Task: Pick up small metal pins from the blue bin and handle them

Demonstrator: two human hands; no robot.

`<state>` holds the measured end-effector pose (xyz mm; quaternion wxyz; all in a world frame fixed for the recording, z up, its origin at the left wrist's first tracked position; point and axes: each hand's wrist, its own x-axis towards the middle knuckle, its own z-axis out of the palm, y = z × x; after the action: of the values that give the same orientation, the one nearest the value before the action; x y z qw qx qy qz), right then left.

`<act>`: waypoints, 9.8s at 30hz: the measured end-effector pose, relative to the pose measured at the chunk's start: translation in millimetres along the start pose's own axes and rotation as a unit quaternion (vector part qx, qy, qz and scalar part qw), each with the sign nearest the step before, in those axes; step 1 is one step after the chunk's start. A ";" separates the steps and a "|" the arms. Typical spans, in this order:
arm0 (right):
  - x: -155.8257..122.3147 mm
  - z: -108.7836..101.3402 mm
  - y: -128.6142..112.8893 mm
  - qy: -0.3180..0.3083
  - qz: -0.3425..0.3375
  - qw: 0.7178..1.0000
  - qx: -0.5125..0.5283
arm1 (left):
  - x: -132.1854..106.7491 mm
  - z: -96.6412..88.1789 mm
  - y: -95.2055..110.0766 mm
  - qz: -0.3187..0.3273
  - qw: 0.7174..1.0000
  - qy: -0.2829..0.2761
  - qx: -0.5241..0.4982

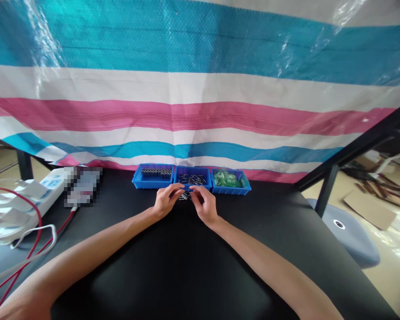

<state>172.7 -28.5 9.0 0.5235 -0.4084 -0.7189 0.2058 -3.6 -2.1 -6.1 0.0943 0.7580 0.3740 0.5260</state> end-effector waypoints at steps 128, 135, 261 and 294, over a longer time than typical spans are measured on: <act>-2.2 -1.0 -0.3 -0.076 -0.047 0.996 -0.031 | 0.2 0.9 6.3 -0.020 0.996 0.048 -0.069; -3.0 0.4 1.3 -0.083 -0.062 0.994 -0.033 | 0.6 0.2 7.5 -0.016 0.997 0.038 -0.061; -1.8 0.2 1.6 -0.010 -0.043 0.998 -0.039 | 6.4 -7.0 9.4 -0.009 0.997 -0.070 -0.034; 1.5 -0.2 2.7 0.003 0.013 0.998 -0.067 | 6.9 -5.1 14.2 -0.010 0.998 -0.068 0.007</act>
<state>173.7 -25.8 7.9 0.4943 -0.4519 -0.7245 0.1628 -0.2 -8.7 8.7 0.1196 0.7888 0.3780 0.4698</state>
